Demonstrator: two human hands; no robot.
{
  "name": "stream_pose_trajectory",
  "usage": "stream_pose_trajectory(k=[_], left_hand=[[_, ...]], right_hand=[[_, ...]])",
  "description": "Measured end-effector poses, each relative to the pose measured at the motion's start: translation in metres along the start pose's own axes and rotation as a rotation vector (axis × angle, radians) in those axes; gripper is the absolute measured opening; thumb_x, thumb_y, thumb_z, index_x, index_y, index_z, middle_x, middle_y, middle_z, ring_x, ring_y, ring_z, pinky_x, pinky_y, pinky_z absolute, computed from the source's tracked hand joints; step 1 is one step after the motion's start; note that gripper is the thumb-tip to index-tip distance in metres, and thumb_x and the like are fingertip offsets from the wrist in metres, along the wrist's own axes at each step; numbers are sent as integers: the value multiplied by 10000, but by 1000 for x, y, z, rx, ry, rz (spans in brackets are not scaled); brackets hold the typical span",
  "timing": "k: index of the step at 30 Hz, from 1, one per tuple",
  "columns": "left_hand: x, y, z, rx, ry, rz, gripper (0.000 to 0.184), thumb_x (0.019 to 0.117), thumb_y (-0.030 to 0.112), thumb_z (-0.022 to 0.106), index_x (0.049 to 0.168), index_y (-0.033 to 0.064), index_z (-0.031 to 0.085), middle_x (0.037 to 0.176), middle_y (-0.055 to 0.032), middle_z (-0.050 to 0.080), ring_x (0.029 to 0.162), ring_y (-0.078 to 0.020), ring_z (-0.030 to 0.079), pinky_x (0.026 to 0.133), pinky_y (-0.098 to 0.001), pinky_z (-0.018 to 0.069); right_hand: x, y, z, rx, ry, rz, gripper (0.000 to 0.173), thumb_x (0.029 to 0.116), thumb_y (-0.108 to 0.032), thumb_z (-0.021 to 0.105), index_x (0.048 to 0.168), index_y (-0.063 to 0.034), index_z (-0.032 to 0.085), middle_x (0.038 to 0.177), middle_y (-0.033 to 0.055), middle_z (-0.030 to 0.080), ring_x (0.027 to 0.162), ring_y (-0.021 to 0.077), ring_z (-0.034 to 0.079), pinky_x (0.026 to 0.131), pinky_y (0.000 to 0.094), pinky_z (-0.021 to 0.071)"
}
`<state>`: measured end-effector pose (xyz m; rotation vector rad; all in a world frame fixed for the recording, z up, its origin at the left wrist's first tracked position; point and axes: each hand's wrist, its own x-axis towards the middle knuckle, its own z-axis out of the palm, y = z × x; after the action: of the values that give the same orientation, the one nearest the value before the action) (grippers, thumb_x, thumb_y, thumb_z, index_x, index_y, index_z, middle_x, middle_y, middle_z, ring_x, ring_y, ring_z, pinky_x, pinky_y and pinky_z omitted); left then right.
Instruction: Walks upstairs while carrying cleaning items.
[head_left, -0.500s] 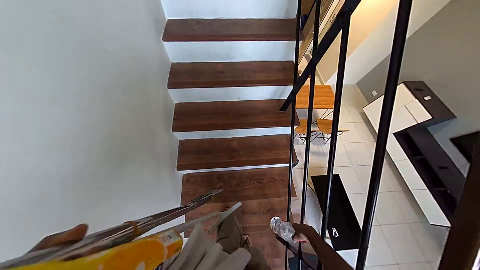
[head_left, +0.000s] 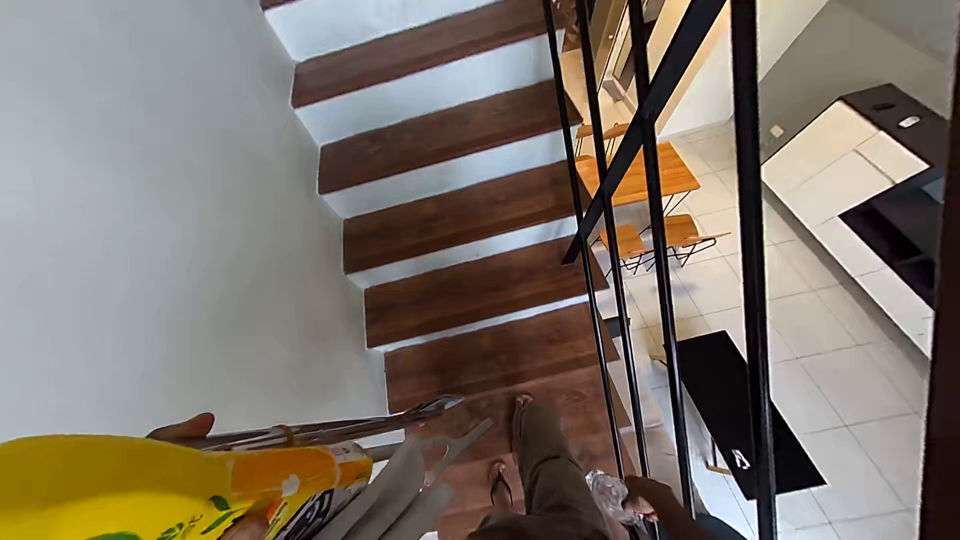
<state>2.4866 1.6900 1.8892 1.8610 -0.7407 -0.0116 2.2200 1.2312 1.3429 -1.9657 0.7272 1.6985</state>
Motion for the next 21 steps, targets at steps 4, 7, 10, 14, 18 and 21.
stream_pose_trajectory(k=[4,7,10,14,18,21], left_hand=[[69,28,-33,82,40,-119,517,913,42,728,1372,-68,516,1261,-110,691,1163,-184,673,1039,-402,549],[101,42,-62,73,156,-159,600,858,36,768,1354,-132,474,1225,-197,676,1130,-265,679,991,-454,568],[136,58,-79,94,142,-93,591,885,70,756,1396,-31,477,1245,-73,683,1146,-163,665,1011,-398,557],[171,52,-87,128,144,-58,564,903,90,737,1388,-29,476,1226,-69,681,1126,-143,663,996,-378,558],[207,26,-93,23,228,-103,660,827,49,795,1361,-139,456,1281,-157,637,1198,-188,625,1054,-385,516],[274,36,-102,13,246,0,627,822,63,791,1322,-156,482,1280,-126,638,1211,-116,610,1060,-306,503]], right_hand=[[-54,-32,-66,-122,-38,-55,669,886,-462,756,1362,-15,614,1371,254,616,1292,430,574,1046,673,430],[-97,-59,-137,-214,-46,-101,679,893,-483,746,1362,-9,613,1373,261,611,1290,437,574,1055,679,422],[-119,-85,-208,-262,-23,-136,628,889,-469,756,1306,-12,646,1281,263,653,1169,433,636,981,679,463],[-143,-126,-285,-272,54,-115,636,893,-450,756,1360,-41,616,1296,260,647,1167,443,637,971,687,471],[-169,-171,-352,-324,170,-46,751,870,-471,762,1472,-88,525,1397,259,598,1298,466,563,1022,710,436],[-180,-176,-393,-305,187,-35,747,858,-460,764,1477,-114,528,1390,235,613,1294,452,573,1006,721,443]])
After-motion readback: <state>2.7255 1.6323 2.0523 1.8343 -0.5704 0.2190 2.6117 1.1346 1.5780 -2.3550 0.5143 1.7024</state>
